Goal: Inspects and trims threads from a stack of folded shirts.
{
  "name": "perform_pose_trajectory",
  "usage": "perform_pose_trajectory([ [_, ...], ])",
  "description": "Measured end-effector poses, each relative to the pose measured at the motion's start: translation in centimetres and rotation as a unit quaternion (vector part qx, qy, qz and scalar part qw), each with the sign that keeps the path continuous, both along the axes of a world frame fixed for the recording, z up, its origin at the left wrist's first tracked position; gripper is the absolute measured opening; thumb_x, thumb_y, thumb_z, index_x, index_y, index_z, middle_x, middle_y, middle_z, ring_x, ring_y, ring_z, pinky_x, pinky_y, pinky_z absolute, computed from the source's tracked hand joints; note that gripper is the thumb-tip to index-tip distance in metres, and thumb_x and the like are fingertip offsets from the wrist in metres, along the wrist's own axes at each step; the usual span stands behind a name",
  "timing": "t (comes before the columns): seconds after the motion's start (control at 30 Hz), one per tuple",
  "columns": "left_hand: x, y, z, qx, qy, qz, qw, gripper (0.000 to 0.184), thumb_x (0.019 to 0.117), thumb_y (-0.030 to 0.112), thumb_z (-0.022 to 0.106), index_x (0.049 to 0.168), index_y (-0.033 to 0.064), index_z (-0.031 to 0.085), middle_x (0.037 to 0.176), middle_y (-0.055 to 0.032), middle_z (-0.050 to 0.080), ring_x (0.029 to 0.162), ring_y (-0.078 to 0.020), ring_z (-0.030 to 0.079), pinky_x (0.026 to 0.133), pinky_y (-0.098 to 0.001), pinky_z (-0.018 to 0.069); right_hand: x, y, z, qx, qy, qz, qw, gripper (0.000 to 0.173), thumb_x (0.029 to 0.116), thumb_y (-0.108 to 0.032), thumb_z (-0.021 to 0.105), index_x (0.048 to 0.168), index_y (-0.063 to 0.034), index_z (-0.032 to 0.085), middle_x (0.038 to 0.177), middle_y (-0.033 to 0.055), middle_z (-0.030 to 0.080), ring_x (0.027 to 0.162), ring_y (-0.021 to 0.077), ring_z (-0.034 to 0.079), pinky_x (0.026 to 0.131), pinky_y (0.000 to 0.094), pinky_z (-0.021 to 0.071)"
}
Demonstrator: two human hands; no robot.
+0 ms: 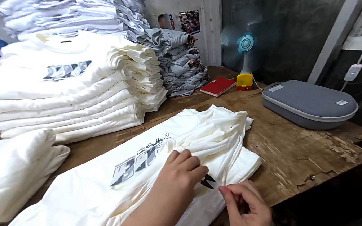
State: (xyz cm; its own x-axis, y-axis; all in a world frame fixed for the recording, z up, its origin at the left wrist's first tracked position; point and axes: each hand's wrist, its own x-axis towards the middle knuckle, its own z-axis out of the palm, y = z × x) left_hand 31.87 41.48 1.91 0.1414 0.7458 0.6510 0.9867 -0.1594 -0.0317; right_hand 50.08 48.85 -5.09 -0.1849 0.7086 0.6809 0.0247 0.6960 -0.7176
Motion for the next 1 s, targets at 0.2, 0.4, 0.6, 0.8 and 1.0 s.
perform_pose_trajectory([
  [0.2,0.0,-0.1,0.5,-0.028,-0.023,0.003,0.999,0.017,0.0909,0.023,0.070,0.107,0.0251,0.075,0.097,0.0079,0.069,0.094,-0.0159,0.064,0.083,-0.0419,0.0484,0.2,0.4,-0.2,0.012,-0.009,0.009,1.000,0.009,0.0876,-0.018,0.080,0.082,-0.0110,0.076,0.073,-0.0047,0.061,0.071,0.0026,0.058,0.064,0.0167,0.0483],
  [0.4,0.2,1.2,-0.5,-0.027,-0.015,-0.039,0.999,0.010,0.0941,0.020,0.068,0.096,0.0223,0.077,0.092,0.0066,0.072,0.085,-0.0145,0.064,0.076,-0.0360,0.0483,0.3,0.7,-0.1,0.101,-0.048,-0.006,0.994,0.014,0.0883,-0.024,0.078,0.078,-0.0162,0.075,0.068,-0.0073,0.060,0.072,0.0043,0.057,0.073,0.0229,0.0474],
  [0.6,-0.9,1.3,0.9,-0.182,-0.177,-0.023,0.967,0.030,0.0813,0.011,0.076,0.111,0.0166,0.071,0.090,0.0000,0.065,0.077,-0.0137,0.064,0.070,-0.0349,0.0576,1.3,0.4,0.6,0.073,-0.170,-0.055,0.981,0.045,0.0745,-0.057,0.084,0.088,-0.0153,0.075,0.096,0.0036,0.064,0.094,0.0187,0.061,0.082,0.0399,0.0513],
  [0.8,-3.0,2.3,1.6,-0.248,-0.260,-0.125,0.925,0.019,0.0949,0.003,0.062,0.103,0.0125,0.076,0.100,0.0005,0.073,0.085,-0.0055,0.067,0.077,-0.0249,0.0567,-3.8,-1.6,2.0,0.039,-0.145,-0.074,0.986,0.053,0.0694,-0.020,0.081,0.114,0.0012,0.064,0.103,0.0128,0.068,0.091,0.0260,0.067,0.077,0.0455,0.0557],
  [1.0,-2.5,2.6,1.3,-0.227,-0.327,-0.060,0.915,0.016,0.1020,0.017,0.058,0.108,0.0095,0.071,0.090,-0.0017,0.068,0.078,-0.0070,0.061,0.073,-0.0245,0.0513,-3.5,-1.2,1.9,-0.118,0.057,0.173,0.976,0.056,0.0862,0.021,0.054,0.139,0.0129,0.036,0.104,0.0107,0.075,0.091,0.0144,0.075,0.081,0.0309,0.0638],
])
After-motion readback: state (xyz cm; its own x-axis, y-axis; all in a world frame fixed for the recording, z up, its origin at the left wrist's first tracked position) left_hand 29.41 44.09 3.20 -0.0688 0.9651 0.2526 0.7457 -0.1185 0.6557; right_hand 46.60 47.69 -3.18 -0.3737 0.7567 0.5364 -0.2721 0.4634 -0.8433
